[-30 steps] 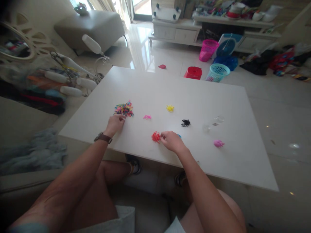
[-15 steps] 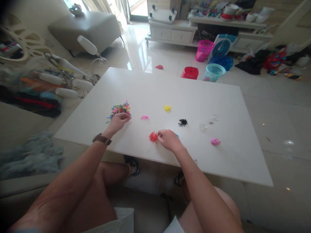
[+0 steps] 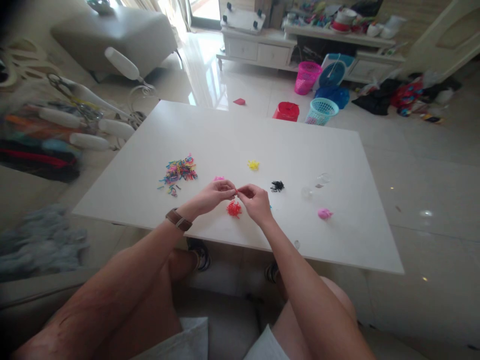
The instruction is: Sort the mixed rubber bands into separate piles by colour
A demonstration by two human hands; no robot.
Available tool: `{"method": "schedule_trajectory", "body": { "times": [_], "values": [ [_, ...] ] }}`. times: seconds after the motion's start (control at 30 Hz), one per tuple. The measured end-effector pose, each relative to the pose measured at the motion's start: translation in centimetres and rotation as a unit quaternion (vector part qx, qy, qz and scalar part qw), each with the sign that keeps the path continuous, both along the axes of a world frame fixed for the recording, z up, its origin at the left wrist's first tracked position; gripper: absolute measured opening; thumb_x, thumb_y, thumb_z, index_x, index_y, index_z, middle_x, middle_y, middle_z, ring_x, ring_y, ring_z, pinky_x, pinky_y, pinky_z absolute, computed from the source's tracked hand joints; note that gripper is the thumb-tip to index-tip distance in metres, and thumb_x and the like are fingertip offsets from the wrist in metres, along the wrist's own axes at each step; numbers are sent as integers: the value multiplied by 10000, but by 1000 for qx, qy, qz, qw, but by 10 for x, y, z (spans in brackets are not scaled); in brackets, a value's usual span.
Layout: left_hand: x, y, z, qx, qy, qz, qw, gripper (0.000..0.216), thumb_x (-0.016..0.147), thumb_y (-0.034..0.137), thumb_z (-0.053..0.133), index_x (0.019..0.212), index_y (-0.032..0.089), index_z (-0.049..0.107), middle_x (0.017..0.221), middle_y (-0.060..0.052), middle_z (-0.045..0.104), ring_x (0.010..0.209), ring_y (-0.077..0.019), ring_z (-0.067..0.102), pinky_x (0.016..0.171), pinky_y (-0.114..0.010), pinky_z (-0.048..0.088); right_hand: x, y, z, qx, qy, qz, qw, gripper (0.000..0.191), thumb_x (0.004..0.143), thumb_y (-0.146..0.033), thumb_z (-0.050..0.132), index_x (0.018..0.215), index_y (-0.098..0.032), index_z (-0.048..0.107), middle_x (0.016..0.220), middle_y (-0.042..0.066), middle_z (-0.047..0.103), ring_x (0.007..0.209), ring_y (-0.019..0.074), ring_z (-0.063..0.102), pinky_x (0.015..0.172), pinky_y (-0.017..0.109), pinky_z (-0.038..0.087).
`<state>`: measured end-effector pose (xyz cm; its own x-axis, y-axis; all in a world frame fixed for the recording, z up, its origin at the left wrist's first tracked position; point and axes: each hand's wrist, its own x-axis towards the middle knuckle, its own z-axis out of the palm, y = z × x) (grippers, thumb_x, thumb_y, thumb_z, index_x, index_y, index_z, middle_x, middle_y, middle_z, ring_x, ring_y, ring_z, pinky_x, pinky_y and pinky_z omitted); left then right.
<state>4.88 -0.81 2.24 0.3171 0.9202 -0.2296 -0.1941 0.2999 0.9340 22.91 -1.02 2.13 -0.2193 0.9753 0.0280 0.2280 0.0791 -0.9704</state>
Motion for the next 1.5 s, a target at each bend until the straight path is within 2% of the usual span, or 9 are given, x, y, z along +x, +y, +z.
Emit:
{"method": "schedule_trajectory", "body": {
  "times": [0.13, 0.27, 0.4, 0.6, 0.73, 0.9, 1.03, 1.37, 1.5],
  "values": [
    [0, -1, -1, -9, -4, 6, 1000, 313, 695, 367, 834, 807, 140, 651, 731, -20, 638, 720, -121, 589, 741, -295, 458, 2, -2, 1, -2, 1, 4, 1000, 198, 804, -389, 720, 826, -193, 706, 923, 69, 760, 790, 193, 705, 723, 313, 560],
    [-7, 0, -8, -5, 34, 17, 999, 303, 681, 357, 835, 807, 140, 665, 749, -26, 646, 739, -133, 601, 745, -304, 466, 9, -2, -3, 32, -95, 23, 995, 107, 846, -285, 649, 797, -198, 687, 788, 26, 732, 720, 170, 668, 707, 296, 517],
    [-13, 6, -12, -4, 70, 58, 996, 289, 680, 337, 826, 827, 143, 670, 742, -22, 649, 720, -127, 593, 720, -294, 458, 16, -1, -13, 62, -219, 91, 969, 92, 829, -155, 630, 775, -196, 692, 751, 15, 716, 703, 158, 639, 711, 287, 471],
    [-5, 14, -14, -3, 62, 70, 996, 294, 647, 298, 844, 832, 145, 675, 791, -39, 690, 756, -138, 621, 749, -302, 471, 8, -5, -27, 58, -255, 147, 954, 73, 820, -133, 649, 806, -200, 677, 781, 18, 713, 715, 156, 630, 698, 275, 458],
    [3, 16, -15, -21, 28, 63, 997, 322, 648, 303, 862, 845, 135, 670, 807, -61, 716, 763, -146, 652, 770, -317, 500, 3, -2, -23, 60, -248, 103, 962, 44, 829, -236, 683, 814, -199, 666, 798, 32, 712, 707, 169, 638, 708, 302, 487],
    [8, 14, -13, -45, -3, 55, 997, 350, 673, 354, 871, 838, 125, 663, 753, -77, 717, 741, -156, 681, 765, -322, 532, 5, 4, -13, 37, -100, -27, 994, 170, 819, -340, 702, 912, -199, 684, 813, 41, 724, 705, 177, 671, 693, 307, 541],
    [12, 13, -9, -38, -3, 52, 998, 377, 650, 374, 891, 820, 121, 668, 718, -70, 711, 711, -146, 667, 755, -313, 530, 5, 4, -10, 26, -26, -30, 999, 198, 837, -372, 683, 920, -197, 722, 837, 54, 748, 742, 193, 698, 707, 316, 559],
    [34, 20, -14, -48, -8, 33, 998, 405, 616, 390, 906, 836, 122, 695, 690, -52, 696, 702, -131, 635, 784, -318, 503, 22, 5, -1, 124, -85, -61, 987, 118, 827, -272, 654, 859, -201, 742, 842, 46, 736, 696, 170, 671, 676, 298, 550],
    [44, 22, -17, -67, -17, 27, 997, 406, 602, 371, 913, 843, 124, 698, 713, -61, 708, 755, -144, 656, 825, -329, 504, 34, 12, 1, 102, -128, -75, 984, 128, 821, -271, 626, 799, -197, 727, 774, 43, 735, 696, 180, 675, 706, 304, 554]
  ]
}}
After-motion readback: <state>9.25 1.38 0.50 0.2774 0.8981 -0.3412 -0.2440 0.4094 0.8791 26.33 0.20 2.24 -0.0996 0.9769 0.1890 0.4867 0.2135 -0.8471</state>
